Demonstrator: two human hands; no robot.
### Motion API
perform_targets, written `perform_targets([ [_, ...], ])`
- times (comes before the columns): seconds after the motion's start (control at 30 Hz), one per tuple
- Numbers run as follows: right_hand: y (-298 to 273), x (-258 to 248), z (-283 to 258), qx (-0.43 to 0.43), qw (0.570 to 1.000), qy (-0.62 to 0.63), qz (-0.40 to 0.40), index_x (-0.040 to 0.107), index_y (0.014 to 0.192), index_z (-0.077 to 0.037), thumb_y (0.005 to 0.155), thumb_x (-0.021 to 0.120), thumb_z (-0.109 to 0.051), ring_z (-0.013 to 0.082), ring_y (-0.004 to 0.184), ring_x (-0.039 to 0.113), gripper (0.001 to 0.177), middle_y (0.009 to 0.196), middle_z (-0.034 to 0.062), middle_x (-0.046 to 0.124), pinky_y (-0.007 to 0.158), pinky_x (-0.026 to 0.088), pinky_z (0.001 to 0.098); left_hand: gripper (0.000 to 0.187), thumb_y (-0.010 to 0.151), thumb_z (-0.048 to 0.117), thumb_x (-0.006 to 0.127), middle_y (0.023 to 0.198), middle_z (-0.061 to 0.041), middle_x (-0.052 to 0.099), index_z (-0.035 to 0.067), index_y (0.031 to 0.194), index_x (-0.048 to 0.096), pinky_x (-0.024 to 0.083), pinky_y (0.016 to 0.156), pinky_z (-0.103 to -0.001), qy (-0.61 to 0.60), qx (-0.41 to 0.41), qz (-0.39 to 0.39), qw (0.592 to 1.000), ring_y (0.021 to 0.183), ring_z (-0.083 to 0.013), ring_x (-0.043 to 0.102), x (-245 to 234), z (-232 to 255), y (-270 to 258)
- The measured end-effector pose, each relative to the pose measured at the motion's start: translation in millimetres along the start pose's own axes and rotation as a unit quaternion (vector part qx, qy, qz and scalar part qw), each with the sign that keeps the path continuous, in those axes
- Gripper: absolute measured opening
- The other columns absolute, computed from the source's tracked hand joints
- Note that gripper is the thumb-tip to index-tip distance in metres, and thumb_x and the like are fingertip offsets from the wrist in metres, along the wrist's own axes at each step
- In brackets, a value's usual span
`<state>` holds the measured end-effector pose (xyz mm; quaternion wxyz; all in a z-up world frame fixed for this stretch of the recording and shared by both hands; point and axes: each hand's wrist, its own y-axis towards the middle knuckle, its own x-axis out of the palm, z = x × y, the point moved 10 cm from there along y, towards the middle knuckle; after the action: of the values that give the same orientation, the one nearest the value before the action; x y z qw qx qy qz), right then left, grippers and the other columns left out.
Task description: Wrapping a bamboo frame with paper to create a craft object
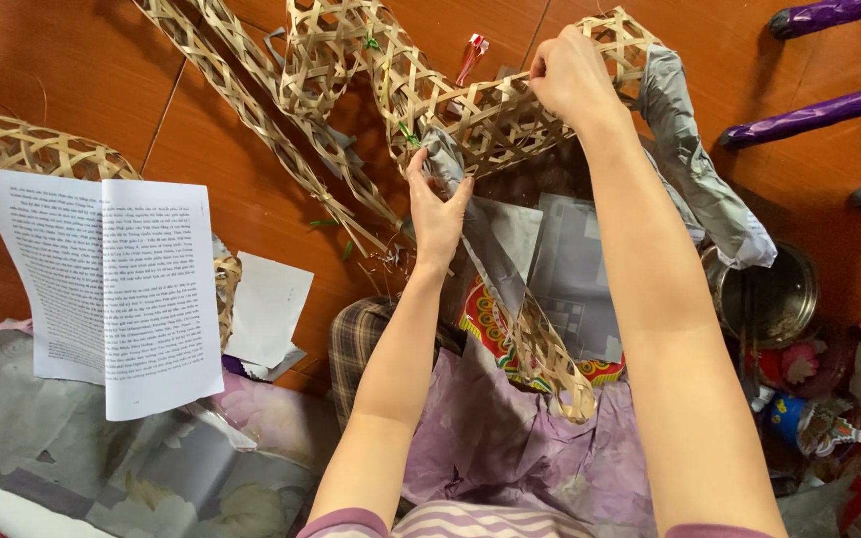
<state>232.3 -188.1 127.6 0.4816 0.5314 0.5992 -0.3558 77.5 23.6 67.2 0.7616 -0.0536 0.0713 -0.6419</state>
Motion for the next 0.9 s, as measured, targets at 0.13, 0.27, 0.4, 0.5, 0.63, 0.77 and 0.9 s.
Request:
perform_targets([
  [0.13, 10, -1, -8, 0.049, 0.998, 0.001, -0.037, 0.067, 0.089, 0.0, 0.075, 0.065, 0.012, 0.0411, 0.08, 0.066, 0.019, 0.09, 0.0203, 0.068, 0.075, 0.055, 0.0522, 0.073, 0.086, 0.012, 0.071, 0.136, -0.015, 0.052, 0.009, 0.148, 0.033, 0.053, 0.092, -0.036, -0.008, 0.0, 0.0, 1.0, 0.109, -0.026, 0.061, 1, -3, 1],
  [0.27, 20, 9, -24, 0.055, 0.988, -0.124, -0.071, 0.07, 0.104, 0.008, 0.083, 0.067, 0.011, 0.04, 0.078, 0.065, 0.021, 0.101, 0.0296, 0.058, 0.076, 0.06, 0.0478, 0.073, 0.086, 0.016, 0.072, 0.137, -0.015, 0.052, 0.009, 0.148, 0.034, 0.053, 0.093, -0.037, -0.002, 0.002, 0.001, 1.0, 0.111, -0.0269, 0.061, 1, -7, 4],
  [0.4, 19, 32, -35, -0.051, 0.952, -0.297, -0.053, 0.075, 0.097, 0.004, 0.075, 0.077, 0.002, 0.0324, 0.07, 0.072, 0.022, 0.1, 0.0223, 0.064, 0.063, 0.063, 0.0376, 0.072, 0.087, 0.014, 0.073, 0.125, -0.016, 0.058, 0.01, 0.148, 0.034, 0.055, 0.086, -0.035, -0.002, -0.005, 0.007, 1.0, 0.1, -0.0236, 0.062, 0, -6, 2],
  [0.5, -16, -23, -66, -0.088, 0.993, -0.056, 0.05, 0.071, 0.122, 0.001, 0.087, 0.072, 0.002, 0.0414, 0.086, 0.068, 0.035, 0.112, 0.0221, 0.063, 0.077, 0.056, 0.0496, 0.077, 0.087, 0.02, 0.076, 0.117, -0.017, 0.062, 0.015, 0.15, 0.032, 0.06, 0.08, -0.035, -0.011, -0.047, -0.002, 0.999, 0.094, -0.0241, 0.069, 0, -11, 4],
  [0.63, -92, -44, -52, -0.023, 0.996, 0.003, 0.088, 0.073, 0.073, -0.003, 0.109, 0.065, -0.028, 0.0274, 0.046, 0.059, 0.044, 0.066, 0.0095, 0.069, 0.049, 0.047, 0.0385, 0.075, 0.087, 0.019, 0.075, 0.121, -0.014, 0.057, 0.013, 0.149, 0.034, 0.053, 0.084, -0.035, -0.016, -0.013, -0.007, 1.0, 0.099, -0.0223, 0.059, 0, -12, 1],
  [0.77, -204, 42, 1, 0.298, 0.875, 0.22, -0.311, 0.061, 0.089, 0.002, 0.096, 0.014, -0.084, 0.0447, 0.093, 0.067, 0.098, 0.084, 0.0257, 0.06, 0.091, 0.051, 0.0548, 0.081, 0.087, 0.024, 0.083, 0.099, -0.005, 0.058, 0.02, 0.154, 0.037, 0.051, 0.073, -0.029, -0.071, -0.047, 0.03, 0.996, 0.084, -0.0151, 0.057, -3, -30, 3],
  [0.9, -316, 291, 93, 0.374, 0.506, 0.723, -0.286, 0.063, 0.137, -0.006, 0.087, 0.046, -0.086, 0.046, 0.121, 0.063, 0.096, 0.132, 0.0199, 0.066, 0.107, 0.044, 0.0627, 0.081, 0.087, 0.02, 0.083, 0.098, -0.003, 0.057, 0.019, 0.154, 0.037, 0.052, 0.071, -0.025, -0.08, -0.06, 0.037, 0.994, 0.082, -0.0119, 0.058, -2, -28, 3],
])
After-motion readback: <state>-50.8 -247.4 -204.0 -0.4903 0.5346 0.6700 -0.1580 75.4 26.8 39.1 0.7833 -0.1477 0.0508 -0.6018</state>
